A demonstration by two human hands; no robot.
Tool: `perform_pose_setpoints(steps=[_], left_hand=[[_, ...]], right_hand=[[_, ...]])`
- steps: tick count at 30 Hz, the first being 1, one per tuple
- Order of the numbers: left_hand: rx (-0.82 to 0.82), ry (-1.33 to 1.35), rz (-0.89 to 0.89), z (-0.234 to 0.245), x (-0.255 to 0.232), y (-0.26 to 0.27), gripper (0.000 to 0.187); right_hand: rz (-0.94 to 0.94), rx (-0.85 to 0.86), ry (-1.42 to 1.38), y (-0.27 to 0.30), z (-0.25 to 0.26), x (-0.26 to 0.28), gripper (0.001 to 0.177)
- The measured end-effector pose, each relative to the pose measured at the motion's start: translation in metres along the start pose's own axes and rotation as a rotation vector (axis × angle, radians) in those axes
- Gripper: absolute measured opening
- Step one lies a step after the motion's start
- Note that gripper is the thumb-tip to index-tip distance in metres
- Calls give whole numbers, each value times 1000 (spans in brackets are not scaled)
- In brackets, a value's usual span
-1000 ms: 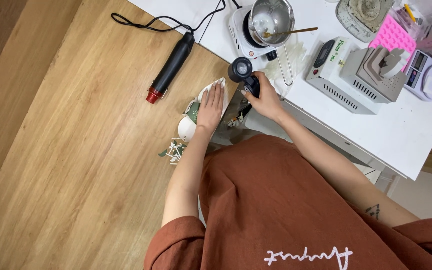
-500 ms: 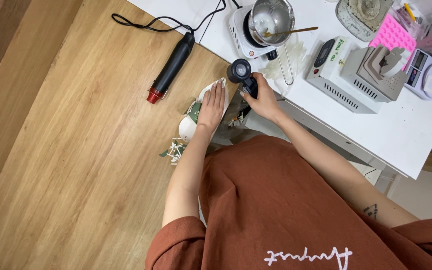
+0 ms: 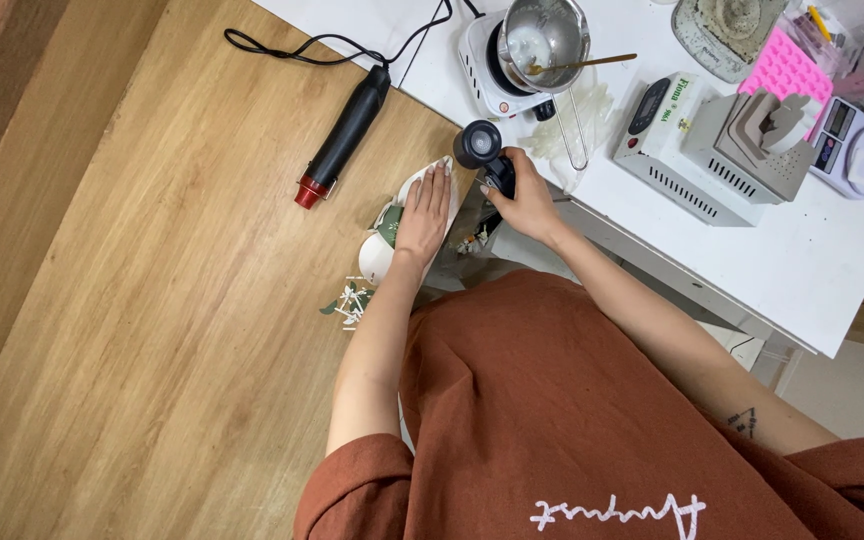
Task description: Preparing melted wax and using heat tools to refine wax items on a studio workbench.
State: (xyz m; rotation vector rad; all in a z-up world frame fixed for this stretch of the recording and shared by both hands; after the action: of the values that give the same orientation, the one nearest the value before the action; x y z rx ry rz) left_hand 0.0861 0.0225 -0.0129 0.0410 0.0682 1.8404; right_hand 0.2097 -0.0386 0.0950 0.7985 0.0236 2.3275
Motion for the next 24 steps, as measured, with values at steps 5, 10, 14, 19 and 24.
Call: perform_pose_setpoints(steps=[5,10,14,19,24], left_hand=[[-35,54,28,3,3,1,65],[-19,43,10,7,2,0,65],[-22,21,5,9,1,-1,65],[14,-8,-24,13,1,-1,64],[27,-55,-34,20,1,0,64]], right_hand=[[-20,11,-9,1,-1,1,63],[7,-3,-32,2,0,-1,62],[-1,-4,-16,3,1,-2,62],[-13,-2,-44,4,3,-2,62],[-36,18,-57,2,-1,-5,62]])
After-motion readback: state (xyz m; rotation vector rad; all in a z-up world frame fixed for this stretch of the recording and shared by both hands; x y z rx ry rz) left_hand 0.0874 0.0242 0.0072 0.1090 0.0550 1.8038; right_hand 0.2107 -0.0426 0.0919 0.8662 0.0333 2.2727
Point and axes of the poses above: each hand's wrist, its own y-axis away from the middle knuckle, its own z-axis out of the back of the hand, x = y × z, the point moved 9 cm from there along -y, towards the middle knuckle, and after that the axes turned 5 degrees about y, right-handed, at the moved point
